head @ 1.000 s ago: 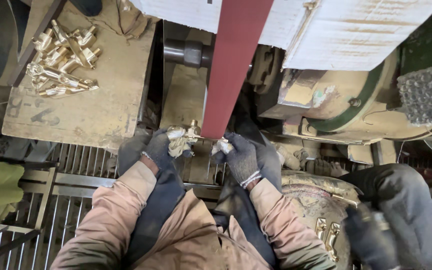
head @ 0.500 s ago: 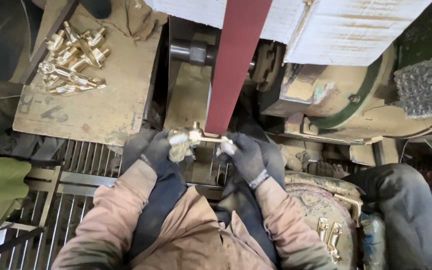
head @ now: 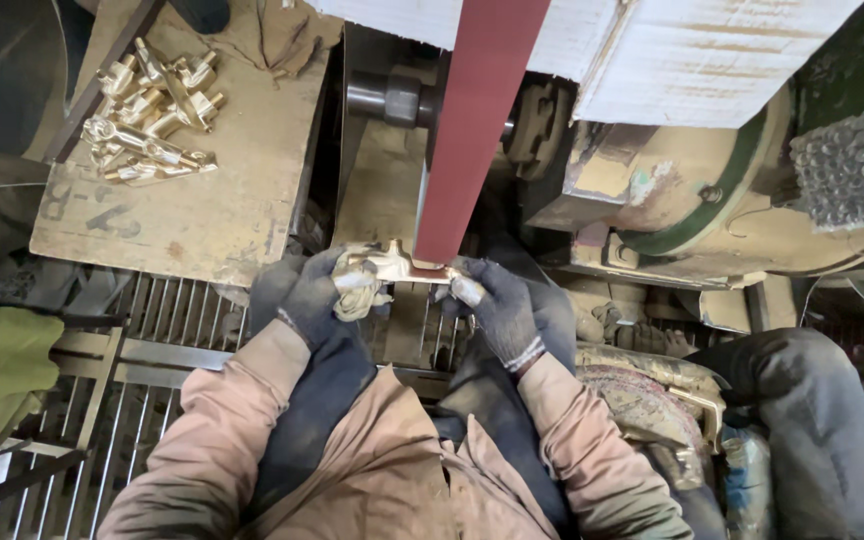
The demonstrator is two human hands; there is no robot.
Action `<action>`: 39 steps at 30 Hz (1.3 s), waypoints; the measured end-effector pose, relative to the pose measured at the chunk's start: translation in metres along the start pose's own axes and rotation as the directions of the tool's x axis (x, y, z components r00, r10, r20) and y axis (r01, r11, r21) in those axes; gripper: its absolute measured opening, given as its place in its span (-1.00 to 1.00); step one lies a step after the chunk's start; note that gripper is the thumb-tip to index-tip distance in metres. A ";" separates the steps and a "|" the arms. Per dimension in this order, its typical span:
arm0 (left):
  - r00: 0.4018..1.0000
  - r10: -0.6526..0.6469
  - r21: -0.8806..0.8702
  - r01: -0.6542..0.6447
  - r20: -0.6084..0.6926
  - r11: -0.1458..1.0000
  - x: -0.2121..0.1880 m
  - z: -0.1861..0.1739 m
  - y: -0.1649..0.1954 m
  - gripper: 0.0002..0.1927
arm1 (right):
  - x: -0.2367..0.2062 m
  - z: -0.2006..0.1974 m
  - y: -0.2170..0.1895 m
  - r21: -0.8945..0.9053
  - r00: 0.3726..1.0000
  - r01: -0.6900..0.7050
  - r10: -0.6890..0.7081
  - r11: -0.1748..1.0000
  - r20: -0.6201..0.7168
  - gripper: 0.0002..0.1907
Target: The person sits on the floor and uses a belt sander to polish small brass-colored metal parts. They hold each part with a cloth, rub it against the moving belt, and place the finished pieces into a pile on a nearby board.
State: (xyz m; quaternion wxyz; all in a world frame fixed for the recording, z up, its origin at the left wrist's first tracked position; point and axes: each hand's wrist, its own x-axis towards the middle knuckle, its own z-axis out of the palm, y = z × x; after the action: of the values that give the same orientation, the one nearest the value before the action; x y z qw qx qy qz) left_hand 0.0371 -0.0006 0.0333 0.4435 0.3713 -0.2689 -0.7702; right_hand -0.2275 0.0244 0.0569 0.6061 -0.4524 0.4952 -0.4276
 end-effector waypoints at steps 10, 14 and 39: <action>0.991 0.039 0.051 -0.033 -0.129 0.998 0.028 0.014 -0.007 -0.81 | 0.035 0.007 0.025 0.311 0.954 -0.226 0.274 0.923 -0.121 -0.69; 0.985 0.096 0.097 -0.083 -0.144 0.992 0.033 0.019 -0.010 -0.84 | 0.042 0.009 0.024 0.346 0.927 -0.289 0.351 0.893 -0.132 -0.70; 0.954 0.194 0.499 -0.285 0.227 0.818 -0.062 0.012 -0.007 -0.54 | -0.077 0.004 -0.038 -0.445 0.959 0.179 -0.257 0.877 -0.121 -0.63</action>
State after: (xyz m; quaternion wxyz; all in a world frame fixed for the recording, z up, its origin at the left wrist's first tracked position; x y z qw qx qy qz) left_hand 0.0441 0.0584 0.0553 0.3945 0.3761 -0.5500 -0.6328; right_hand -0.2378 0.0911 0.1106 0.3931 -0.5882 0.5745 -0.4117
